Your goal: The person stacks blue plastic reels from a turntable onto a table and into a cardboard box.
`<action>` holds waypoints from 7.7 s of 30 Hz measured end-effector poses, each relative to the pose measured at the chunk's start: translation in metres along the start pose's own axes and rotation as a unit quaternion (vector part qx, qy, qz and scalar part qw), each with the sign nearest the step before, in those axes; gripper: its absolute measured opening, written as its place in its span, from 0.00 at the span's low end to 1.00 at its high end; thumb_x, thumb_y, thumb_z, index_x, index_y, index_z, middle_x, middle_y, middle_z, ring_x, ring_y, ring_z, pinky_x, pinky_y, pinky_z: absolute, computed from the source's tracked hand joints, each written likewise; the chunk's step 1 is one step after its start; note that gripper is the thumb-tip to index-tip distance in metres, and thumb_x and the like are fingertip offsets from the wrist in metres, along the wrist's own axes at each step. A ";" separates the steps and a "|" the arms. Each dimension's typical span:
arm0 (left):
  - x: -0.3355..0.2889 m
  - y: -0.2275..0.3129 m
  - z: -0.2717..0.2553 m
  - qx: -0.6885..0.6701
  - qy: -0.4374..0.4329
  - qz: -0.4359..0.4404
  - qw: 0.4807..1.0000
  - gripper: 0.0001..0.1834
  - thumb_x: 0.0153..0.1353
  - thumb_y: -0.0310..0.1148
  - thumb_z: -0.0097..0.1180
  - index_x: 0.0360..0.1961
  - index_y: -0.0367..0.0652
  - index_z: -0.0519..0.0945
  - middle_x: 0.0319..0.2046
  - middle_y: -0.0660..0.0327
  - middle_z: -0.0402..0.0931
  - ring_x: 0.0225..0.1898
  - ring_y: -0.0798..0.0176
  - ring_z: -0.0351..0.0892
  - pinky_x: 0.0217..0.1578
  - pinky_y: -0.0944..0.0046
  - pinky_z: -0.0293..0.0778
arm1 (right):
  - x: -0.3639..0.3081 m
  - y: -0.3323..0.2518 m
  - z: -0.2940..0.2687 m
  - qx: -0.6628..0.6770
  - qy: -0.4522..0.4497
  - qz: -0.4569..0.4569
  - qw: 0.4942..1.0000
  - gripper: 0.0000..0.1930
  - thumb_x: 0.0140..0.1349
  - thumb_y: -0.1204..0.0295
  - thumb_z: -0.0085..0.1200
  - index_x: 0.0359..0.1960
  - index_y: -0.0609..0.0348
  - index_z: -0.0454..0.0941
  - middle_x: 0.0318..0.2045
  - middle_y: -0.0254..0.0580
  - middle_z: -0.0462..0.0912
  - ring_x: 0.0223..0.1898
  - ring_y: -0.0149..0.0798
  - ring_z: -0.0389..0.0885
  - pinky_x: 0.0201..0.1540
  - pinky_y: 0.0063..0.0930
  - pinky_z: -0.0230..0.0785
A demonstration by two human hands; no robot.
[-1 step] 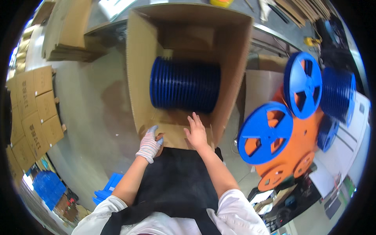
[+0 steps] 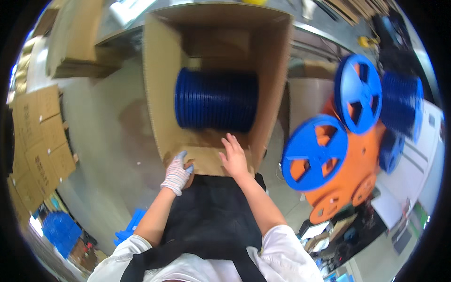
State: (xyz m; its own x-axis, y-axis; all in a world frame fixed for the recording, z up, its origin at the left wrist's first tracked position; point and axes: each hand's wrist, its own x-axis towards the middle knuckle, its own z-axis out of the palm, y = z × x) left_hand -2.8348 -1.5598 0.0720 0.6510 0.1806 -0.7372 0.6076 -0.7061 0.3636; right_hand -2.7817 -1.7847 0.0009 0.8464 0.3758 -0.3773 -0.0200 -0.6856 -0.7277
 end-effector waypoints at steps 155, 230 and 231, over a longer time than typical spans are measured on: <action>-0.421 0.179 0.193 0.051 -0.527 0.329 0.782 0.22 0.65 0.36 0.54 0.57 0.37 0.72 0.41 0.63 0.77 0.42 0.69 0.73 0.45 0.69 0.70 | -0.763 -0.025 0.127 0.177 0.617 0.524 0.560 0.37 0.60 0.60 0.57 0.68 0.56 0.55 0.63 0.62 0.64 0.64 0.57 0.62 0.65 0.43 0.56; 0.083 -0.027 -0.119 0.024 0.036 -0.082 0.996 0.27 0.60 0.48 0.52 0.57 0.45 0.72 0.46 0.46 0.78 0.50 0.45 0.76 0.51 0.51 0.72 | 0.042 -0.010 -0.126 0.043 0.062 0.320 0.945 0.28 0.61 0.61 0.57 0.61 0.56 0.67 0.43 0.53 0.82 0.43 0.45 0.83 0.48 0.36 0.74; 0.078 -0.026 -0.119 0.008 0.038 -0.064 0.997 0.29 0.59 0.48 0.54 0.58 0.44 0.71 0.48 0.46 0.78 0.51 0.46 0.76 0.52 0.53 0.71 | 0.022 -0.002 -0.130 0.036 0.072 0.279 0.957 0.28 0.61 0.61 0.57 0.61 0.56 0.67 0.44 0.52 0.81 0.45 0.43 0.82 0.50 0.36 0.73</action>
State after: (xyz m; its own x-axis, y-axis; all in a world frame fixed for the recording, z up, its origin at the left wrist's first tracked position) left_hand -2.7456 -1.4457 0.0729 0.6021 0.3205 -0.7313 0.6807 -0.6848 0.2603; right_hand -2.6937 -1.8563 0.0682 0.7580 -0.1286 -0.6395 -0.5214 -0.7085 -0.4755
